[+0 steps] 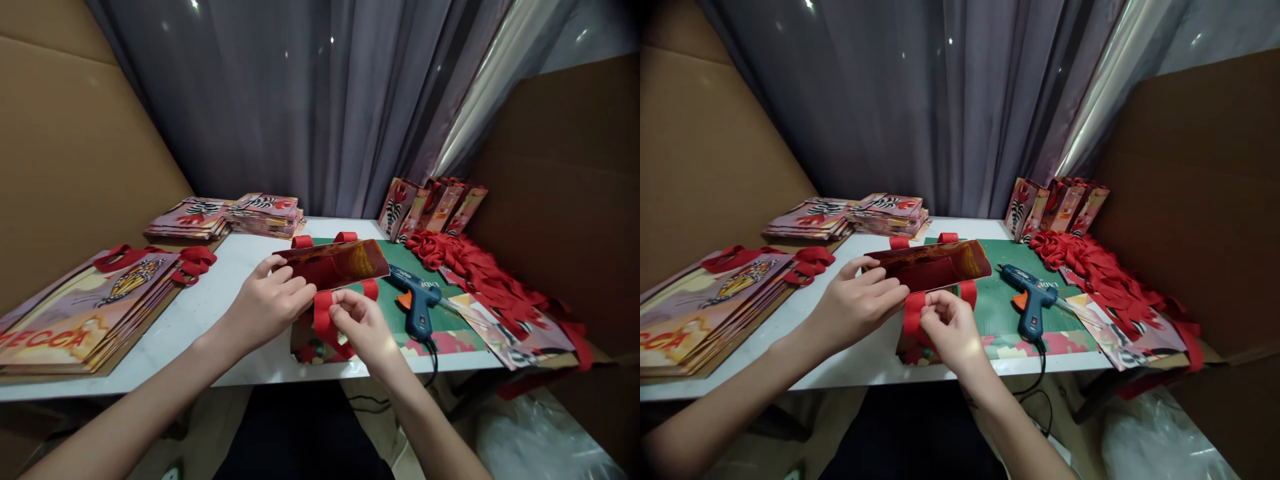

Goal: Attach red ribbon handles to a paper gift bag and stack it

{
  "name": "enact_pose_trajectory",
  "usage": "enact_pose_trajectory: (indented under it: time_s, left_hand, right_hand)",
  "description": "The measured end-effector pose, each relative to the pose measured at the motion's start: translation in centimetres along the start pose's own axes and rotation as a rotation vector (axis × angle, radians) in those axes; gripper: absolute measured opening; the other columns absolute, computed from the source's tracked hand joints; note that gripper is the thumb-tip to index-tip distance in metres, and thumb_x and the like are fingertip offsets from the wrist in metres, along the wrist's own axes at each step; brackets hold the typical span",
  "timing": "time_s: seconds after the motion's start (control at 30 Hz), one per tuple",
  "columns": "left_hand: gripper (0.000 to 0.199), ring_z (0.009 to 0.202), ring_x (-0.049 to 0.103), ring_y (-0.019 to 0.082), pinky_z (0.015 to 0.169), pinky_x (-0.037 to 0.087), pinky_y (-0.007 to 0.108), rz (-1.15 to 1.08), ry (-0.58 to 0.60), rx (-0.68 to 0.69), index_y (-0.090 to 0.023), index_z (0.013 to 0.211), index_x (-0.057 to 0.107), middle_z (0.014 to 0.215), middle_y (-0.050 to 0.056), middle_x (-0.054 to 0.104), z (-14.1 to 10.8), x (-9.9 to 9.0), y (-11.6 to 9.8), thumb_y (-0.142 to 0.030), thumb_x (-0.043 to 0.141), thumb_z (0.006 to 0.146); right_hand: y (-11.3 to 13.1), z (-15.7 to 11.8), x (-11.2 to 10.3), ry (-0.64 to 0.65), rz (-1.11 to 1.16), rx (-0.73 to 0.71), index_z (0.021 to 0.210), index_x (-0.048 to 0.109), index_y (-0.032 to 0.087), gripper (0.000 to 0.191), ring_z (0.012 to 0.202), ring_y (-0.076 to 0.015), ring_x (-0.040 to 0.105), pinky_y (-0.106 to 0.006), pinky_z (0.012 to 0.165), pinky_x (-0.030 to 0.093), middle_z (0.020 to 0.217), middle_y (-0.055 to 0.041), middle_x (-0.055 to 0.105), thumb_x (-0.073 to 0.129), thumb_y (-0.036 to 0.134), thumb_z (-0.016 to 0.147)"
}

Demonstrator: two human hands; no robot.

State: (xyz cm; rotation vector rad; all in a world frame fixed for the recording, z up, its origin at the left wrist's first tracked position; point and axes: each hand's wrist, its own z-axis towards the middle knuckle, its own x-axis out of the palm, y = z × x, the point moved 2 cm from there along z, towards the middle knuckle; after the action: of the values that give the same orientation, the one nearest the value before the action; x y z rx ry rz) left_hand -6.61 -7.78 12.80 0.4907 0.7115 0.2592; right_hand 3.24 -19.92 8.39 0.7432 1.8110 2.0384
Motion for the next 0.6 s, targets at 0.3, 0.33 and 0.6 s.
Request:
enact_pose_trajectory:
  time_s: [0.3, 0.33, 0.6]
  left_hand:
    - [0.030, 0.060, 0.041, 0.014, 0.085, 0.038, 0.033, 0.015, 0.002, -0.008, -0.019, 0.062, 0.052, 0.054, -0.004, 0.049, -0.13, -0.02, 0.06, -0.011, 0.049, 0.091]
    - [0.030, 0.060, 0.042, 0.014, 0.085, 0.038, 0.033, 0.015, 0.006, -0.004, -0.019, 0.062, 0.052, 0.054, -0.004, 0.049, -0.12, -0.05, -0.07, -0.011, 0.049, 0.090]
    - [0.027, 0.061, 0.042, 0.015, 0.083, 0.038, 0.033, 0.014, 0.005, 0.012, -0.019, 0.064, 0.055, 0.055, -0.003, 0.049, -0.22, -0.20, -0.31, -0.012, 0.051, 0.090]
  right_hand:
    - [-0.80, -0.33, -0.52, -0.003, 0.114, 0.033, 0.091, 0.062, 0.016, 0.030, 0.061, -0.0114, 0.048, -0.024, 0.058, 0.034, 0.067, 0.0007, 0.054, 0.061, 0.041, 0.075]
    - [-0.71, -0.31, -0.40, -0.009, 0.097, 0.023, 0.088, 0.061, 0.016, 0.031, 0.060, -0.0107, 0.046, -0.024, 0.057, 0.034, 0.065, 0.0018, 0.052, 0.064, 0.044, 0.075]
    - [-0.56, -0.26, 0.20, 0.024, 0.077, -0.032, 0.072, 0.060, 0.017, 0.030, 0.054, -0.0094, 0.040, -0.023, 0.054, 0.035, 0.060, 0.0029, 0.051, 0.069, 0.045, 0.072]
